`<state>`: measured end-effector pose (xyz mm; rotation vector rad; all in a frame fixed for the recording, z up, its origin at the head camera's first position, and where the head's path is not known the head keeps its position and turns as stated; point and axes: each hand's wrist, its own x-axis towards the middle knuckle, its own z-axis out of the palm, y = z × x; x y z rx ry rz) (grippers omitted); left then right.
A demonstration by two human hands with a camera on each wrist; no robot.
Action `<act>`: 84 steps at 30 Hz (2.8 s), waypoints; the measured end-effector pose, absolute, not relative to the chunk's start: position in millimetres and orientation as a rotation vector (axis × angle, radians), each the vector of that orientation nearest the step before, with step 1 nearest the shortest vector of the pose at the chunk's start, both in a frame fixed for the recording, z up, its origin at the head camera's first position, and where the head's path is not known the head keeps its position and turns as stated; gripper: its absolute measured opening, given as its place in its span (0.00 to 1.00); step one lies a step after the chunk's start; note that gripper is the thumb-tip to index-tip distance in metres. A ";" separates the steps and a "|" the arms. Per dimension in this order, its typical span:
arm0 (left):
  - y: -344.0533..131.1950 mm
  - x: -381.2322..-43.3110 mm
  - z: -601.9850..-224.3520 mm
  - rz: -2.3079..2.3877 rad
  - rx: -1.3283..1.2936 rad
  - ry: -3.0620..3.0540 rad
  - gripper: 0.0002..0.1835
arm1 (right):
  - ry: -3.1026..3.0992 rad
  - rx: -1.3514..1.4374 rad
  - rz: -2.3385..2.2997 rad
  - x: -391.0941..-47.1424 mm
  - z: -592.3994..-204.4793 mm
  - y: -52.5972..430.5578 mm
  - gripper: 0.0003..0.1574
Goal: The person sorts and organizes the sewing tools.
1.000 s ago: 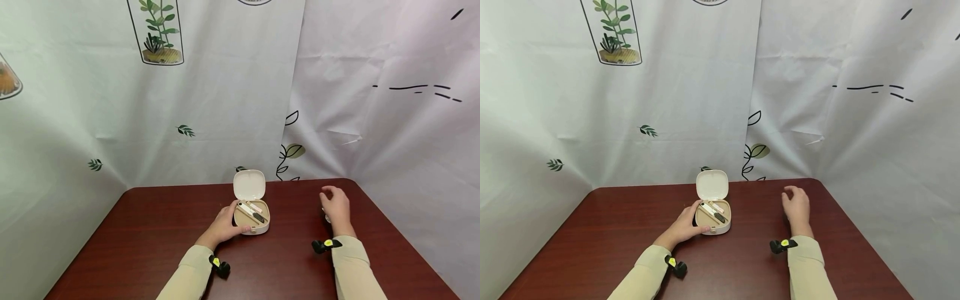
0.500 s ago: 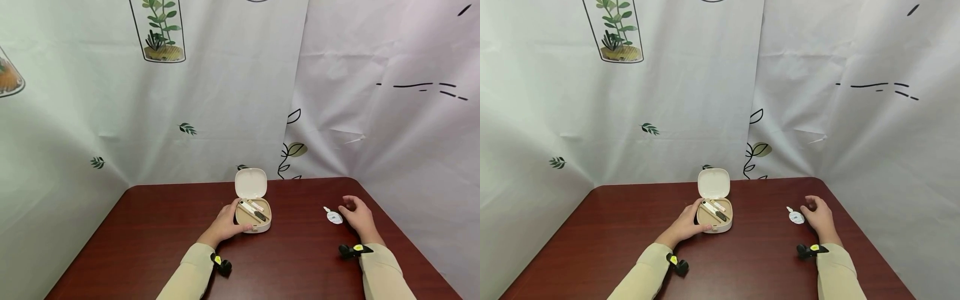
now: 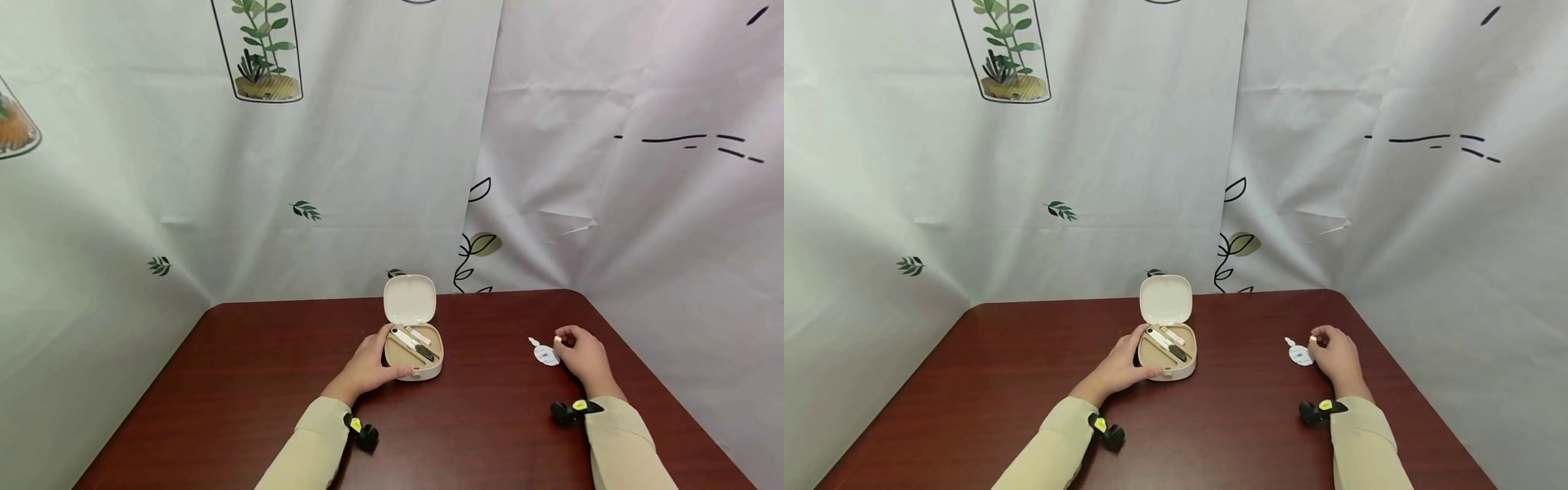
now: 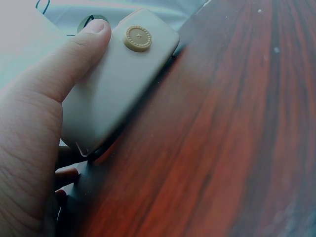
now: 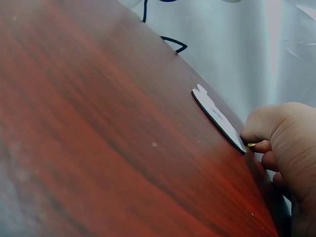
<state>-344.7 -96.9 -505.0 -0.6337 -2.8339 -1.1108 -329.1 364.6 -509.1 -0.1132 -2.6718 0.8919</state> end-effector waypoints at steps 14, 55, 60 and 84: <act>-97.2 -344.6 -504.5 -1.115 -0.643 -2.827 0.56 | -2.562 -0.031 0.827 -328.3 -497.0 342.9 0.13; -96.7 -342.9 -508.1 -1.106 -0.645 -2.847 0.57 | -2.614 0.495 0.993 -347.2 -437.1 165.5 0.10; -96.5 -341.9 -507.8 -1.099 -0.643 -2.864 0.57 | -2.701 0.523 0.961 -348.7 -441.4 159.3 0.07; -99.1 -341.7 -504.7 -1.081 -0.616 -2.858 0.57 | -2.886 0.548 0.930 -349.9 -448.3 150.6 0.10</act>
